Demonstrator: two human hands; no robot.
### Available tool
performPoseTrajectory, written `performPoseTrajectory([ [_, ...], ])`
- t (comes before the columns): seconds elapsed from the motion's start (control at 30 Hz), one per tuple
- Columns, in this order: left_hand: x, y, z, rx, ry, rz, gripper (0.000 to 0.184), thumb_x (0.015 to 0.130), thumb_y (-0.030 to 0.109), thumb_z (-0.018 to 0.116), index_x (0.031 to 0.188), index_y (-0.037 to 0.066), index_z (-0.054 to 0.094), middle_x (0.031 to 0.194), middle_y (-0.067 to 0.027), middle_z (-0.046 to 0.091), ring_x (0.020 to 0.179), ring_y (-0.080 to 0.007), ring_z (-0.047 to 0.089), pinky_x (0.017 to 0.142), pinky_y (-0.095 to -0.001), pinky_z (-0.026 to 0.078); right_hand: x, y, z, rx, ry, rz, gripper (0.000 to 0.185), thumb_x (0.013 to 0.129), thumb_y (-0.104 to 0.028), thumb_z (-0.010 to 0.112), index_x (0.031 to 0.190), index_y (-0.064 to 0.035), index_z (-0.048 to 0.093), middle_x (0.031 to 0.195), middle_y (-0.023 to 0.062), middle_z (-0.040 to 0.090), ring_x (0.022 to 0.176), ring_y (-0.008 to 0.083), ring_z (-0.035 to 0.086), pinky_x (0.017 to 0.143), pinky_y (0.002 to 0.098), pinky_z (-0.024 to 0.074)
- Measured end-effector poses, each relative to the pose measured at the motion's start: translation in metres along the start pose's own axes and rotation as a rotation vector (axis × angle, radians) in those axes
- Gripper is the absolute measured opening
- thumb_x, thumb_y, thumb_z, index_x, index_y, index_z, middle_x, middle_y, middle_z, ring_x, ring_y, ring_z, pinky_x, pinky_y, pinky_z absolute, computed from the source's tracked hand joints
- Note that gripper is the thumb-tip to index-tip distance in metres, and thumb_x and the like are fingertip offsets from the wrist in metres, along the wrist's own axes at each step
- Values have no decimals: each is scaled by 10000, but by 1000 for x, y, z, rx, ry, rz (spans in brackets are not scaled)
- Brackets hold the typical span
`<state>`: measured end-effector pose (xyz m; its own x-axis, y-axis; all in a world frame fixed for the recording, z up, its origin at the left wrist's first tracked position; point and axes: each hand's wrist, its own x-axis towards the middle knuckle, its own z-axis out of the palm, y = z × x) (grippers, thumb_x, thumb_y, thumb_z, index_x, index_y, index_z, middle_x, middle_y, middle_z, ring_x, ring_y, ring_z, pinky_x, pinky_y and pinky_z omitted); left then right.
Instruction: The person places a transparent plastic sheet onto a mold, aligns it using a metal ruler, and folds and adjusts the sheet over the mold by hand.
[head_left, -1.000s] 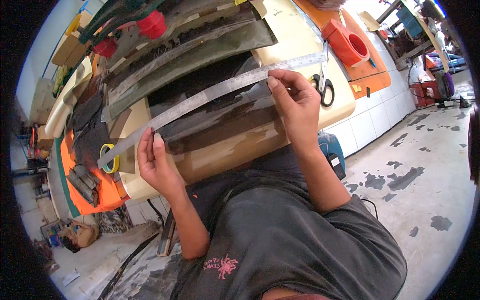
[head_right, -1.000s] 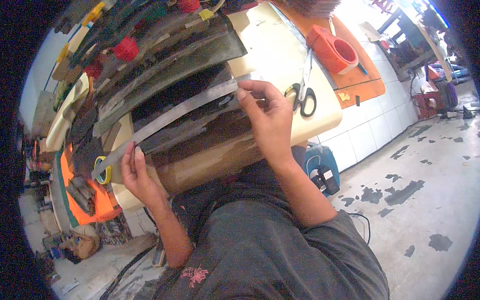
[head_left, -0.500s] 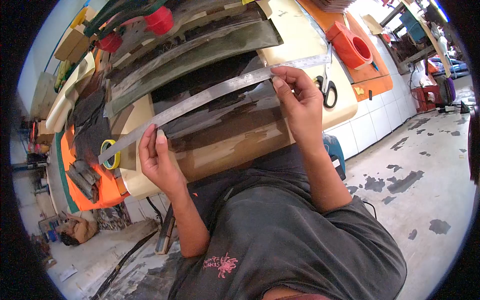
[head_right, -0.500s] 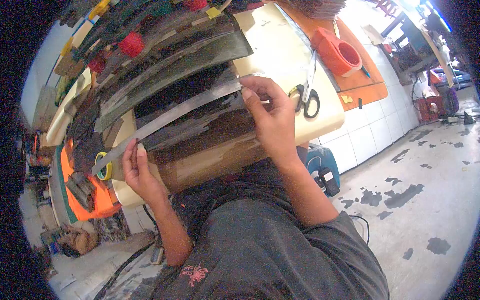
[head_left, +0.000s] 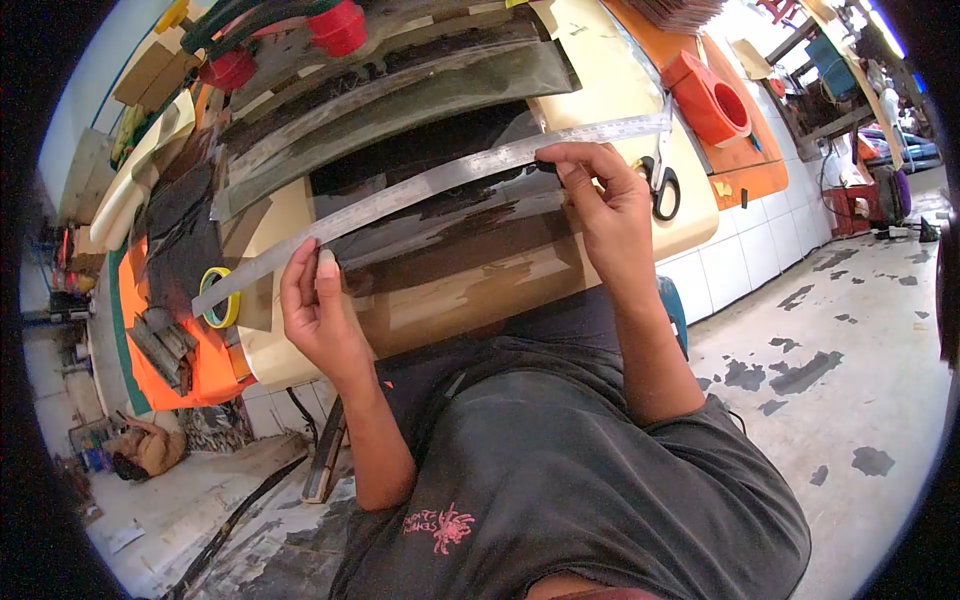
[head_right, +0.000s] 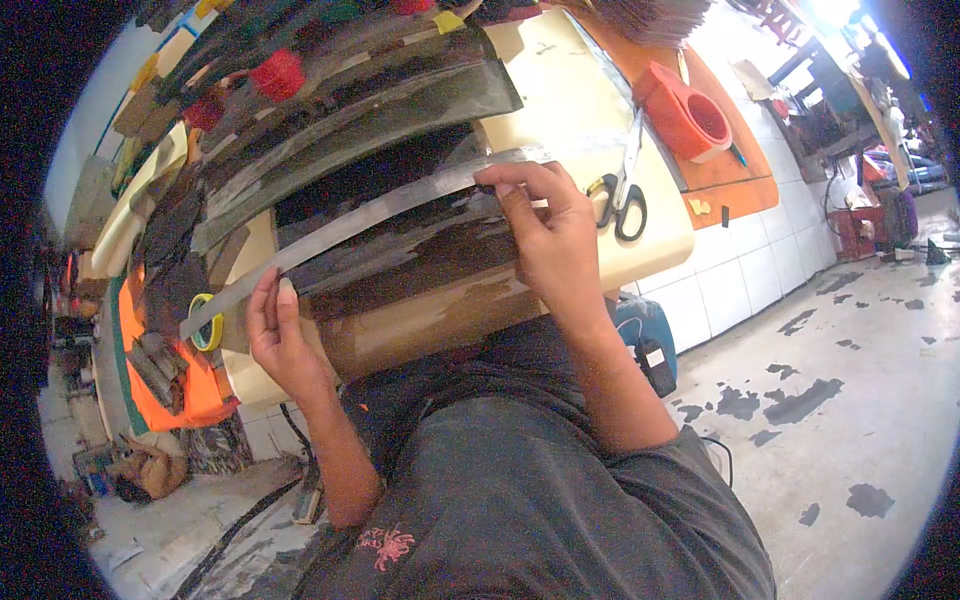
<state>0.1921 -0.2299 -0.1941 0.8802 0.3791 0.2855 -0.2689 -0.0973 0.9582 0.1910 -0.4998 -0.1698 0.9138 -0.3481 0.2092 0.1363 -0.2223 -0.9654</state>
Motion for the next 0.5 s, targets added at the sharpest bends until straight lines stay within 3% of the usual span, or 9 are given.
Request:
performPoseTrajectory([
  [0.47,-1,1,0,-19,-6,4,302,943,62,605,1216,-61,569,1207,-161,627,1124,-190,591,978,-285,443,-3,-2,-1,59,-23,144,148,935,-95,580,1000,-63,709,888,32,586,784,97,522,717,240,413],
  [0.5,-1,2,1,-26,-10,-1,303,944,61,604,1218,-63,567,1208,-162,626,1126,-189,591,980,-284,441,-3,0,0,56,-7,91,150,955,-92,572,1024,-43,696,847,-11,586,712,46,462,635,209,362],
])
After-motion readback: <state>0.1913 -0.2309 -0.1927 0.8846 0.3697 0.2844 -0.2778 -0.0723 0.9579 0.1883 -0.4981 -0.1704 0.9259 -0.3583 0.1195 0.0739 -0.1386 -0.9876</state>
